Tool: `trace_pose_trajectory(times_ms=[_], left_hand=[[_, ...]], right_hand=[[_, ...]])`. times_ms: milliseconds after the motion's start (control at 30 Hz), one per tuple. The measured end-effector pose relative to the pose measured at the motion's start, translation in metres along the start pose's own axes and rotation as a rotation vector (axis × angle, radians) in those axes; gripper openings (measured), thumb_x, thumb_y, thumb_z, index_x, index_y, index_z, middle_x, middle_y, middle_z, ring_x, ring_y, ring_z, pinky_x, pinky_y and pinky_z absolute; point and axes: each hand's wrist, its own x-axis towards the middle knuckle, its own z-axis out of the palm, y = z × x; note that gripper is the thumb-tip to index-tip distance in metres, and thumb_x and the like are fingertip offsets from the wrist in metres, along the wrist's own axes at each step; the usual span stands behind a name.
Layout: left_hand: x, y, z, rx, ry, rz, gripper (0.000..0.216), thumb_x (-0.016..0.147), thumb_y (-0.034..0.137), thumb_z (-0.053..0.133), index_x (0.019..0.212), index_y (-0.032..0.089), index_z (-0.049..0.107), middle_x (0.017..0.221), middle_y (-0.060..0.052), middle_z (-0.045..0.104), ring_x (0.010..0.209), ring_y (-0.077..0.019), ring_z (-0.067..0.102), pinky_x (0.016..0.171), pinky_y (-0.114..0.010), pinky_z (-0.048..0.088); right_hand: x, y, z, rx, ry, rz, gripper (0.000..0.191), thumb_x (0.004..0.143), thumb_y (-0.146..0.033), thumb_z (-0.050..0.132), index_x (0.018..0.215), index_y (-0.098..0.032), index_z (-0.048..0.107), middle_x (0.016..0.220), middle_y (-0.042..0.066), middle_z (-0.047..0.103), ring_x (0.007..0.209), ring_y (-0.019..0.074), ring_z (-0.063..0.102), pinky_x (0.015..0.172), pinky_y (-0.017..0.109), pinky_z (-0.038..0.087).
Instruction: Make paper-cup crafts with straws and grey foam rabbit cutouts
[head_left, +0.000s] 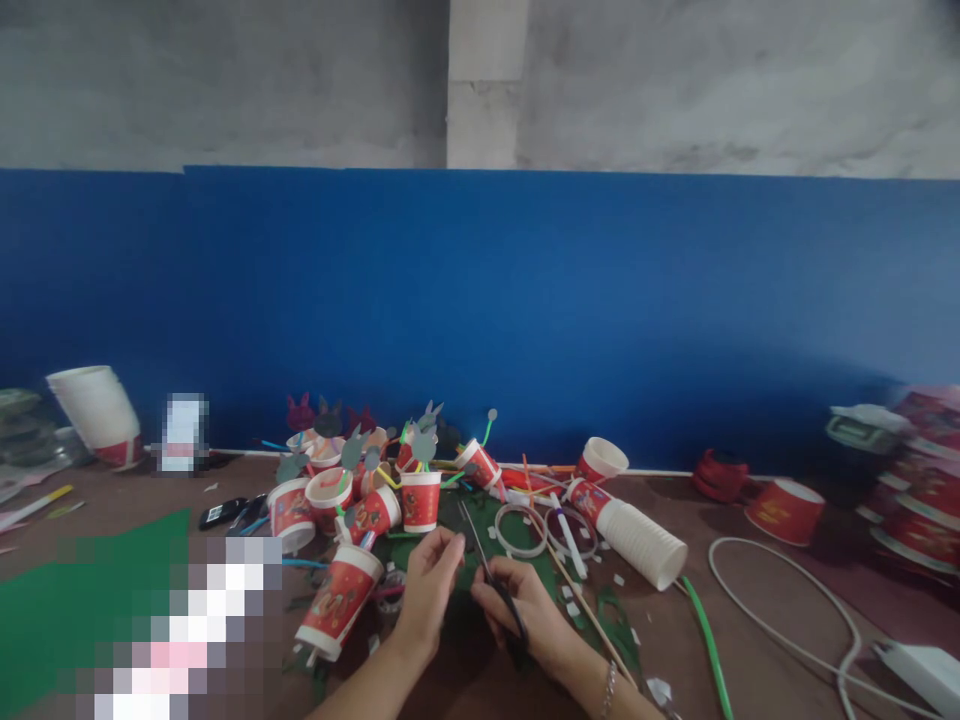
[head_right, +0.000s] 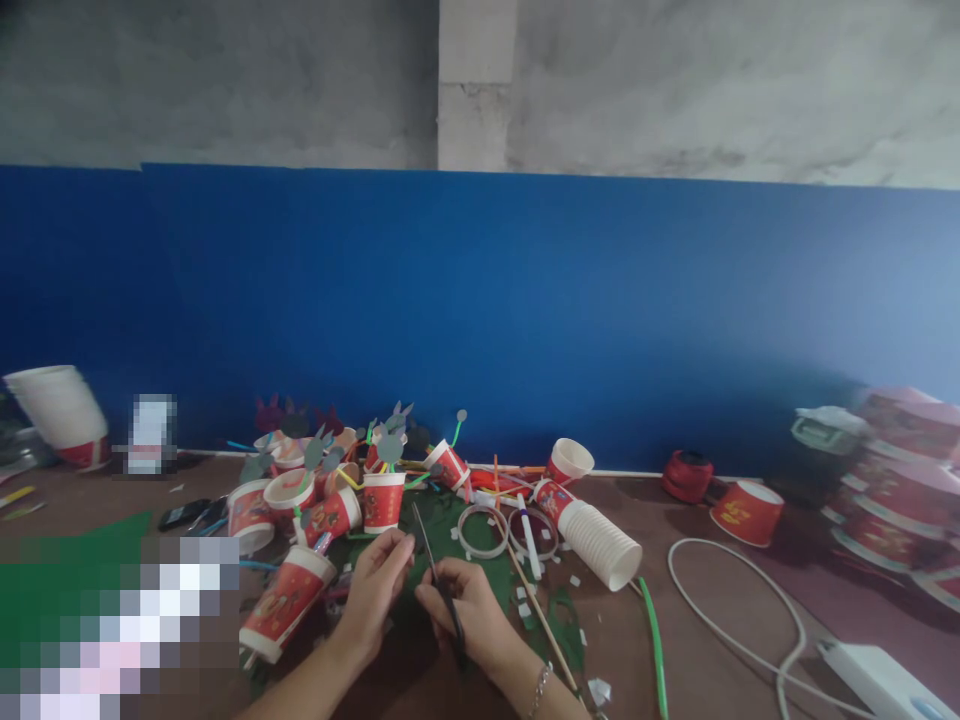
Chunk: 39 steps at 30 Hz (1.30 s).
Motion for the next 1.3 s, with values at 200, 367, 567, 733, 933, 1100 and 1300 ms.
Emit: trace_pose_trajectory(times_ms=[200,367,567,733,933,1100,1300], left_hand=[[0.0002,-0.0015,-0.0007,0.045,0.001,0.009,0.037,0.069,0.048,0.064,0.058,0.018,0.045,0.051,0.008,0.035,0.047,-0.0069,0.026,0.044,-0.020,0.018],[0.0011,-0.0026,-0.0013,0.078,-0.023,0.013,0.037,0.070,0.048,0.063,0.058,0.019,0.044,0.050,0.009,0.034,0.045,-0.0066,0.025,0.043,-0.021,0.017],[0.0018,-0.0023,-0.0014,0.071,-0.009,0.024,0.039,0.069,0.050,0.063,0.058,0.018,0.044,0.050,0.009,0.032,0.045,-0.0063,0.024,0.043,-0.021,0.017],[0.0018,-0.0034,-0.0016,0.062,-0.015,0.036,0.037,0.071,0.049,0.062,0.059,0.018,0.044,0.051,0.009,0.032,0.046,-0.0063,0.024,0.044,-0.020,0.017],[0.0023,-0.0038,-0.0024,0.021,-0.004,0.034,0.038,0.071,0.049,0.063,0.059,0.018,0.045,0.050,0.009,0.032,0.045,-0.0057,0.023,0.043,-0.020,0.017],[0.0041,-0.0042,-0.0028,-0.038,0.017,0.029,0.041,0.068,0.051,0.065,0.059,0.018,0.044,0.050,0.010,0.032,0.045,-0.0055,0.024,0.043,-0.019,0.018],[0.0029,-0.0038,-0.0015,-0.040,-0.010,0.012,0.039,0.070,0.051,0.064,0.061,0.018,0.044,0.052,0.009,0.033,0.046,-0.0057,0.025,0.043,-0.018,0.019]], right_hand=[[-0.0017,-0.0023,0.0014,0.017,-0.005,0.047,0.042,0.066,-0.055,0.064,0.074,-0.016,0.053,0.042,-0.007,0.048,0.034,0.0061,0.039,0.035,0.017,0.031],[-0.0021,-0.0042,0.0012,0.030,-0.013,0.035,0.040,0.066,-0.054,0.064,0.072,-0.017,0.051,0.041,-0.008,0.047,0.033,0.0056,0.038,0.035,0.017,0.030],[-0.0016,-0.0064,0.0015,0.022,-0.005,0.046,0.041,0.064,-0.054,0.066,0.069,-0.017,0.050,0.039,-0.008,0.045,0.033,0.0056,0.038,0.035,0.017,0.029],[-0.0007,-0.0041,0.0010,0.015,-0.003,0.038,0.041,0.065,-0.054,0.066,0.068,-0.017,0.050,0.039,-0.009,0.045,0.032,0.0052,0.037,0.034,0.016,0.028],[-0.0001,0.0006,-0.0002,-0.001,0.006,0.021,0.040,0.066,-0.054,0.066,0.068,-0.017,0.051,0.039,-0.009,0.044,0.033,0.0052,0.037,0.034,0.016,0.028],[0.0003,0.0027,-0.0008,0.012,-0.009,0.019,0.039,0.066,-0.052,0.067,0.067,-0.016,0.051,0.039,-0.008,0.044,0.032,0.0051,0.036,0.034,0.016,0.028],[0.0005,0.0013,-0.0010,0.011,-0.010,0.029,0.039,0.066,-0.052,0.067,0.067,-0.017,0.051,0.038,-0.008,0.045,0.032,0.0054,0.037,0.033,0.016,0.027]])
